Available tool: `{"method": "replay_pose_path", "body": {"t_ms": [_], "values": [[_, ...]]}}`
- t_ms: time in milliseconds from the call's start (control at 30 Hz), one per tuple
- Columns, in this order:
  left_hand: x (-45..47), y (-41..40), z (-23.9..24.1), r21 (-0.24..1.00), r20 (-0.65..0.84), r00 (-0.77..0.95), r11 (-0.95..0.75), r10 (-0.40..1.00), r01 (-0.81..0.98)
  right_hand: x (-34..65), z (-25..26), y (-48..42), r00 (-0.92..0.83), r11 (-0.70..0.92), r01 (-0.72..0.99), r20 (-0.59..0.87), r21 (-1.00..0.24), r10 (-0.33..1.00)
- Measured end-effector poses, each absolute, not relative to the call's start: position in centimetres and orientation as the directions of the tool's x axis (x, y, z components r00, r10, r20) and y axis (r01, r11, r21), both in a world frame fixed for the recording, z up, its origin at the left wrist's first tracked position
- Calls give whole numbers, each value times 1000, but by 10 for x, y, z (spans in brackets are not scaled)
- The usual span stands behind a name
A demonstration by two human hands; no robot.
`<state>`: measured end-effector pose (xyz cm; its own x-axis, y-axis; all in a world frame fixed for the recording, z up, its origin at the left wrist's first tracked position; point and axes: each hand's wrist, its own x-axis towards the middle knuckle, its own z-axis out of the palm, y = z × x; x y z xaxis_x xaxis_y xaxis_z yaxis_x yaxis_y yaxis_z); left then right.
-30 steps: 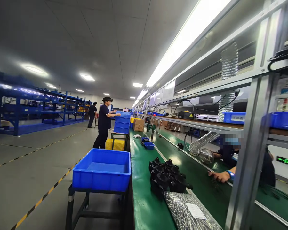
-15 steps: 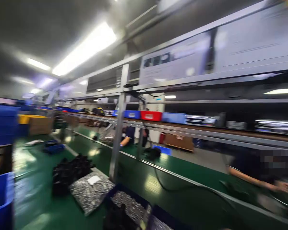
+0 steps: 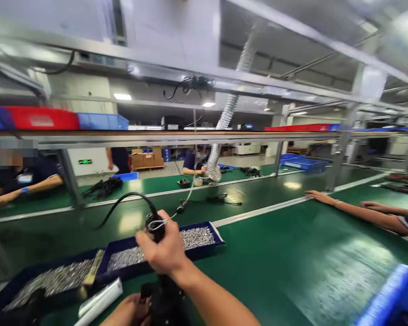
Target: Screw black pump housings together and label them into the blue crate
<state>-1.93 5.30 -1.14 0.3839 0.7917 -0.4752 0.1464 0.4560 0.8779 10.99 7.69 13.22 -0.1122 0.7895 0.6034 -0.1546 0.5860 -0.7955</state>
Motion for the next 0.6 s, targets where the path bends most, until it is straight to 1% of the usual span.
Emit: {"method": "replay_pose_path", "body": {"t_ms": [100, 167, 367, 600], "values": [[-36, 48, -22, 888, -426, 423, 459, 800, 27, 113, 135, 77, -110, 579, -186, 603, -794, 790], [-39, 48, -22, 890, -399, 460, 455, 793, -11, 114, 136, 78, -120, 569, -190, 594, -800, 795], [-40, 51, -17, 848, -492, 503, 522, 711, 90, 120, 130, 79, -120, 589, -128, 602, -798, 789], [-43, 54, -16, 803, -499, 561, 596, 660, 13, 119, 134, 74, -76, 611, -94, 618, -786, 783]]}}
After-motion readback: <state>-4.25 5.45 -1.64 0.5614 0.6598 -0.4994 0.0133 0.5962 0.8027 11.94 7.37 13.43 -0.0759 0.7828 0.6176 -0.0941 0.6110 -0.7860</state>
